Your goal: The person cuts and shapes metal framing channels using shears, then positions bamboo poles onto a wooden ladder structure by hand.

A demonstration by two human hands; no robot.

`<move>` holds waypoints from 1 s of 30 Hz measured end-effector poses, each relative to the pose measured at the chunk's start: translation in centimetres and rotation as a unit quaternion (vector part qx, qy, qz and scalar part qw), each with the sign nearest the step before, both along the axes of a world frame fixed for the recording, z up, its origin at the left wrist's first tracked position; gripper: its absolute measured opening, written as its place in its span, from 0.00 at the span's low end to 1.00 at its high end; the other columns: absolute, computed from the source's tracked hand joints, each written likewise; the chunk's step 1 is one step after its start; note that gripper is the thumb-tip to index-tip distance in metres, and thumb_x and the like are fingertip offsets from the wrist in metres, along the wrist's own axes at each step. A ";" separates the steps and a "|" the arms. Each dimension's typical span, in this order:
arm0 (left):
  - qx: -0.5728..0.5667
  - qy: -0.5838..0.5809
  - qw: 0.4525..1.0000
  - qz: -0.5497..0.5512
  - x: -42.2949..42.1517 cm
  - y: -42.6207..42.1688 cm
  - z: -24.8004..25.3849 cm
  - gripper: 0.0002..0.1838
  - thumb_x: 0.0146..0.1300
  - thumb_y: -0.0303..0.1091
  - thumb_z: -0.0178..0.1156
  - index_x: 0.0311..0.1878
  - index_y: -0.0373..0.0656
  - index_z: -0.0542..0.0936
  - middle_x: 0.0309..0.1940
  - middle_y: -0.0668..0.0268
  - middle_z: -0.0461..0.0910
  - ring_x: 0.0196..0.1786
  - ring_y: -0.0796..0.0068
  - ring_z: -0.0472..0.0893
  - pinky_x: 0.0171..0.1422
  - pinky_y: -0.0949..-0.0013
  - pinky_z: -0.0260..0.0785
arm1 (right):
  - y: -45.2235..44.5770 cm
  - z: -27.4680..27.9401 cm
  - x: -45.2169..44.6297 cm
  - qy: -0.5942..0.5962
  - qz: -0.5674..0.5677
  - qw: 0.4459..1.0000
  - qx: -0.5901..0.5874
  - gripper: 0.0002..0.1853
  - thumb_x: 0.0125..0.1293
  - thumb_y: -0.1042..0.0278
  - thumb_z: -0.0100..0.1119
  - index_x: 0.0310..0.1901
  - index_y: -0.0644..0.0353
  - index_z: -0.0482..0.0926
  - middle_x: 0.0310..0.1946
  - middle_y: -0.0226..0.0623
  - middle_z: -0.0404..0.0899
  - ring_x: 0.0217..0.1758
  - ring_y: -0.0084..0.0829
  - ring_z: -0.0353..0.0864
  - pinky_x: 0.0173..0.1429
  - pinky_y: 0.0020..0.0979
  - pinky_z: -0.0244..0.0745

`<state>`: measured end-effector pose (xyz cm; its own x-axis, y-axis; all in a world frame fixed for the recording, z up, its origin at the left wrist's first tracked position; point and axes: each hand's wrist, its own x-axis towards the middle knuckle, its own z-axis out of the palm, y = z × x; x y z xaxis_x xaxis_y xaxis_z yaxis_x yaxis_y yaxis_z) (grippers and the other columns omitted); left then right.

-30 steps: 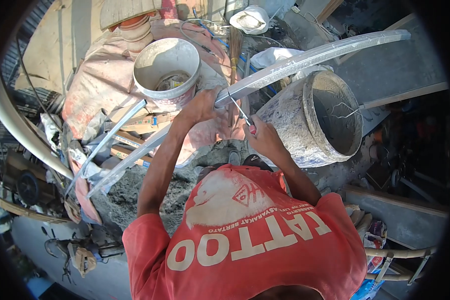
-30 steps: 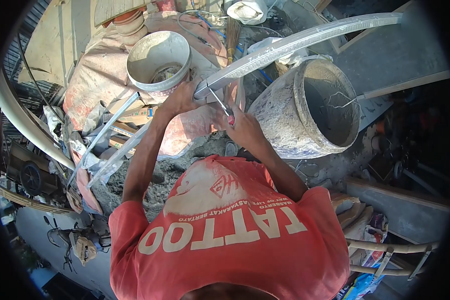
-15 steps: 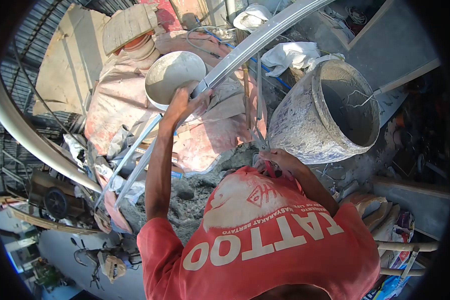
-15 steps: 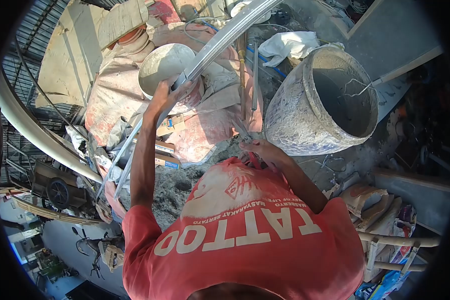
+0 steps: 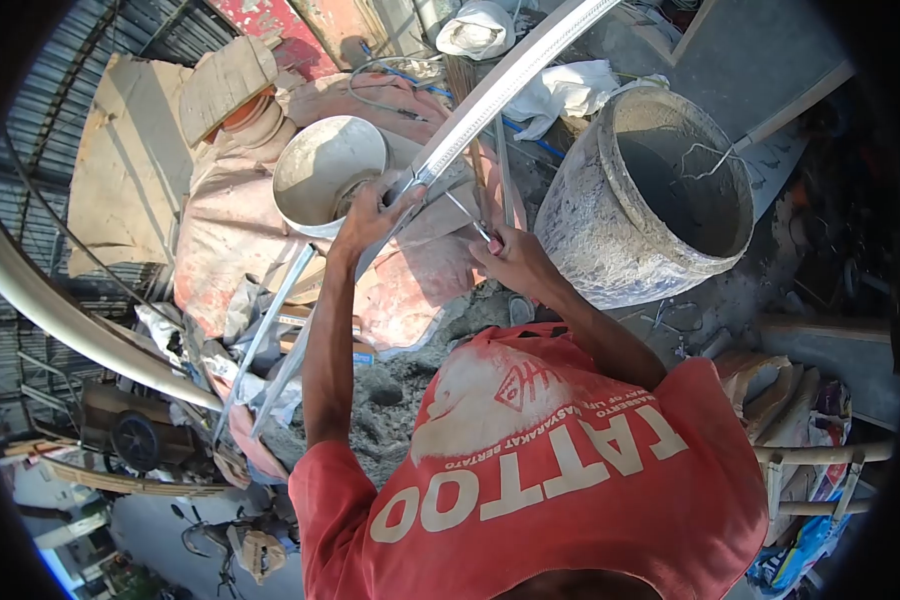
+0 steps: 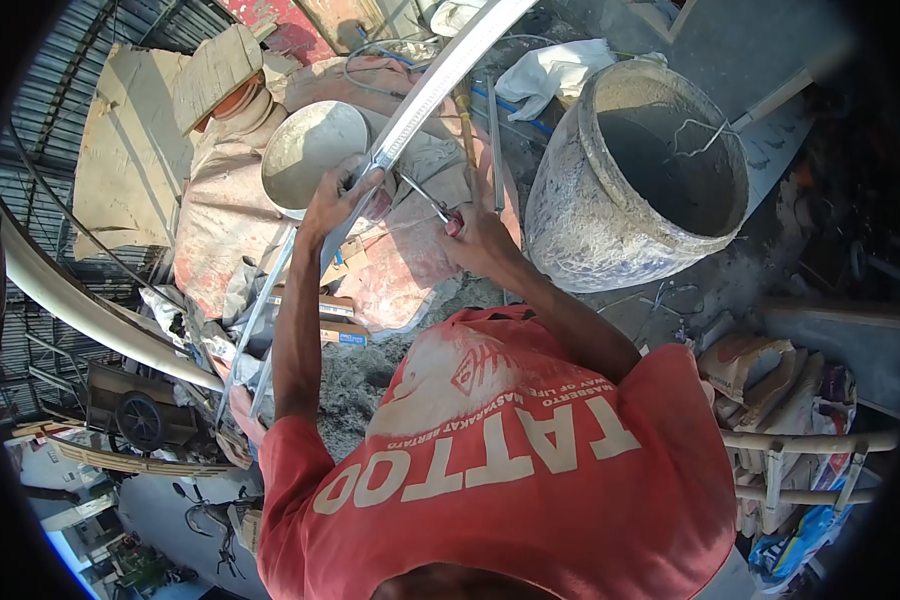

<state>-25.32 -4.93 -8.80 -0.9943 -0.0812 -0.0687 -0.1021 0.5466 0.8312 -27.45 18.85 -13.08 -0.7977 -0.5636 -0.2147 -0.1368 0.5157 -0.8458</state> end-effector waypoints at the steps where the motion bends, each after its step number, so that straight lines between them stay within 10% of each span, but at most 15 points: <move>1: -0.010 0.001 1.000 0.000 0.0 0.1 -0.1 0.20 0.60 0.47 0.60 0.41 0.37 0.77 0.23 0.70 0.72 0.28 0.81 0.68 0.34 0.74 0.62 | -0.4 -0.2 -0.2 -0.001 -0.003 1.000 -0.002 0.20 0.57 0.52 0.56 0.34 0.66 0.73 0.23 0.45 0.76 0.29 0.44 0.78 0.36 0.40 0.70; 12: -0.054 0.063 0.996 0.018 -0.2 1.0 -0.1 0.18 0.60 0.45 0.60 0.37 0.36 0.77 0.20 0.68 0.70 0.25 0.81 0.66 0.30 0.72 0.61 | -1.7 -0.1 -0.7 0.041 -0.032 0.998 0.023 0.22 0.56 0.50 0.57 0.30 0.66 0.74 0.26 0.49 0.78 0.33 0.50 0.79 0.40 0.43 0.72; 20: -0.118 0.138 0.983 -0.005 -0.2 1.5 -1.0 0.20 0.58 0.45 0.60 0.38 0.33 0.72 0.24 0.46 0.75 0.28 0.45 0.75 0.35 0.55 0.65 | -1.8 -0.7 -1.2 0.118 -0.017 0.993 0.009 0.21 0.58 0.52 0.58 0.28 0.67 0.71 0.16 0.46 0.71 0.21 0.46 0.73 0.29 0.40 0.68; 30: -0.205 0.184 0.961 0.004 0.3 2.2 -2.1 0.21 0.58 0.45 0.60 0.41 0.35 0.70 0.26 0.45 0.76 0.31 0.42 0.76 0.34 0.52 0.67 | -1.5 -0.8 -0.8 0.137 -0.046 0.989 0.001 0.20 0.57 0.55 0.60 0.24 0.68 0.72 0.15 0.46 0.71 0.20 0.47 0.72 0.28 0.39 0.67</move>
<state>-24.98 -2.73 -10.86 -0.9446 -0.0345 0.3265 0.1518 0.8359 0.5275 -28.21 17.32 -13.91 -0.8744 -0.4850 0.0159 -0.3132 0.5390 -0.7819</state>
